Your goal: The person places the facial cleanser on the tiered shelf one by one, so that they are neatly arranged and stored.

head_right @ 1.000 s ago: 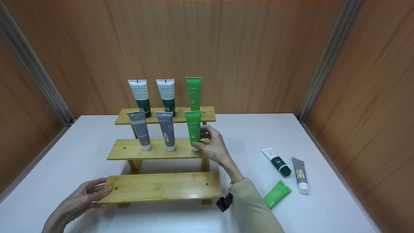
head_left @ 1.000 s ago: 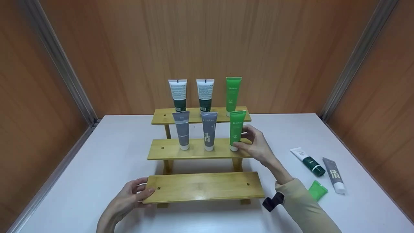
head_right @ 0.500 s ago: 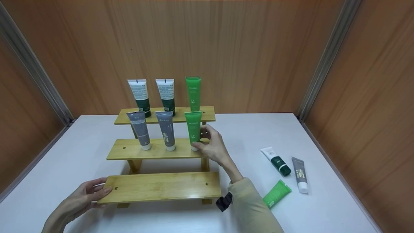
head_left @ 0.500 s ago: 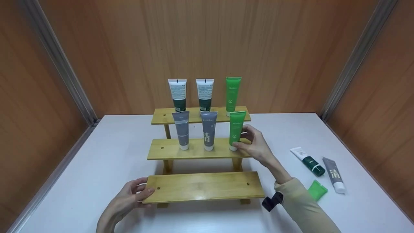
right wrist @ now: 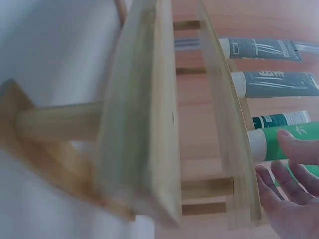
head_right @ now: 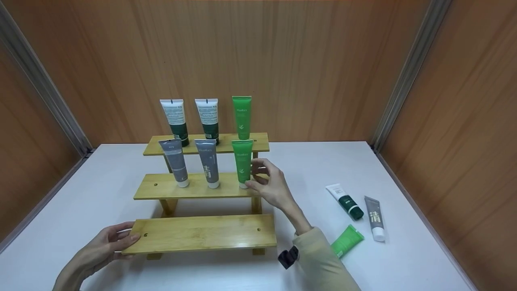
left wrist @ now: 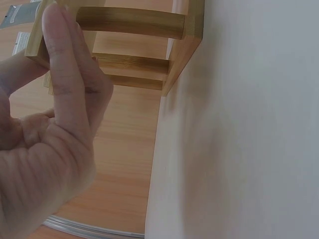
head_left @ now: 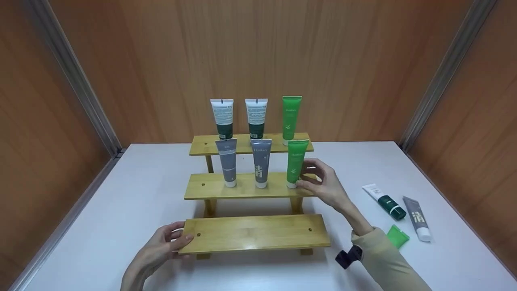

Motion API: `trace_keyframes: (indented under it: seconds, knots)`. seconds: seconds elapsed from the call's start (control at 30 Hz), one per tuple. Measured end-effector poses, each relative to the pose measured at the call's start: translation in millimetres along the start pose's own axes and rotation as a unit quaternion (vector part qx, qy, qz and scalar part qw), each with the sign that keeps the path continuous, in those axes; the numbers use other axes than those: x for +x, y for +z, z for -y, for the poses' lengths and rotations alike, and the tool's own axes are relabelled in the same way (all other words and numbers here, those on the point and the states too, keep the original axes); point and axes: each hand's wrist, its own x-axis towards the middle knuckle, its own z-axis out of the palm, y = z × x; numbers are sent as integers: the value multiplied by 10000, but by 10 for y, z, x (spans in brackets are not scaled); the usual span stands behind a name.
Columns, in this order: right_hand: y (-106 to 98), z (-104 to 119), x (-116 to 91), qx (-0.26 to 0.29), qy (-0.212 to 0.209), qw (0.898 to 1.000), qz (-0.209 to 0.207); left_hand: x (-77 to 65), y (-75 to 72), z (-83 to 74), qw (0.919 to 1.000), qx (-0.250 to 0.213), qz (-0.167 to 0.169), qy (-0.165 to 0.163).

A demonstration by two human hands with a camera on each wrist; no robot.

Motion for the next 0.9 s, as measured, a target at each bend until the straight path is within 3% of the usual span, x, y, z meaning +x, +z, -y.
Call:
trace_keyframes:
  seconds: [0.17,0.33,0.47,0.6,0.8,0.9]
  knots:
    - [-250,-80,-253,-690,-32,9970,-337,10,2,-1,10000,-3,34,82]
    - [-620,-246,-585,-1734,134,9836,-470,12,9,-2,10000,63,-15,28]
    - [-939,-405,-837,-2369,640,9694,-32,12,9,-6,9999,102,-50,-24]
    - [-1209,-544,-1051,-2646,1391,9521,636,9,9,-5,9999,98,-69,-53]
    - [-1410,-659,-1267,-2495,2490,9286,1164,-1,8,3,9998,111,-144,-117]
    - [-1428,-693,-1319,-2414,2668,9245,1258,-10,1,5,9999,111,-104,-35]
